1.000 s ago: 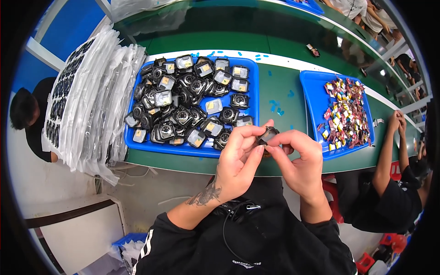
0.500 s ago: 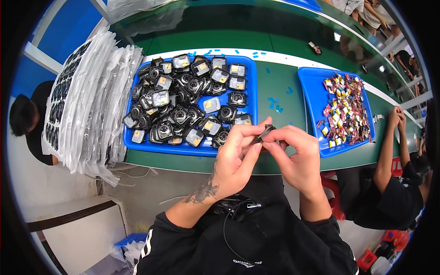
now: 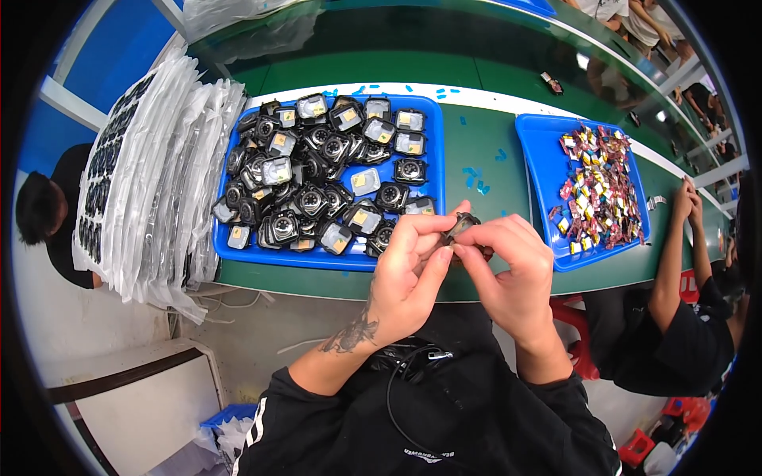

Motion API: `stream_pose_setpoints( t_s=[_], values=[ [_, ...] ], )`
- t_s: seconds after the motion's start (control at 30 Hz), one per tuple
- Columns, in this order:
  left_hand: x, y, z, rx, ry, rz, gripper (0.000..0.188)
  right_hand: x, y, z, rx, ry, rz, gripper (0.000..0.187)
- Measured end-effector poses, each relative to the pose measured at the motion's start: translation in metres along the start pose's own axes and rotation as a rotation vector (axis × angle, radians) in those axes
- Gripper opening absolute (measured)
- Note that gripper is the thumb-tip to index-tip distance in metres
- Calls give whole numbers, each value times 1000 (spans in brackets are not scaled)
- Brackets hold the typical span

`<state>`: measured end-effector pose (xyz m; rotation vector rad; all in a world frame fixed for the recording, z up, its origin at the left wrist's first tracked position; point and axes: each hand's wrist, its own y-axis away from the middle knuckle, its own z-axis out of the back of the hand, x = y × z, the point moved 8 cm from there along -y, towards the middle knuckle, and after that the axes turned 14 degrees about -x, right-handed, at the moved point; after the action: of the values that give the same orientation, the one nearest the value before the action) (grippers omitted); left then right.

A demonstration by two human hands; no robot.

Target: Assembling small electronic modules into plastic casings at a factory workbench.

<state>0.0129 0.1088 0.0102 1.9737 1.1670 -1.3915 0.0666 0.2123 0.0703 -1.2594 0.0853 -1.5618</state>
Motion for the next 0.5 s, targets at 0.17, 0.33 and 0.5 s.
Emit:
stream_pose_setpoints(
  t_s=[0.17,0.33,0.5],
  values=[
    [-7,1,-3,22,-8,-111,26,4,4,10,-78,42,66,20],
    [-1,2,0,-10,54,10,26,9,-1,17,-193,34,99,35],
    [-8,-1,7,-27,64,-66,26,-20,16,9,-62,-304,-244,60]
  ],
)
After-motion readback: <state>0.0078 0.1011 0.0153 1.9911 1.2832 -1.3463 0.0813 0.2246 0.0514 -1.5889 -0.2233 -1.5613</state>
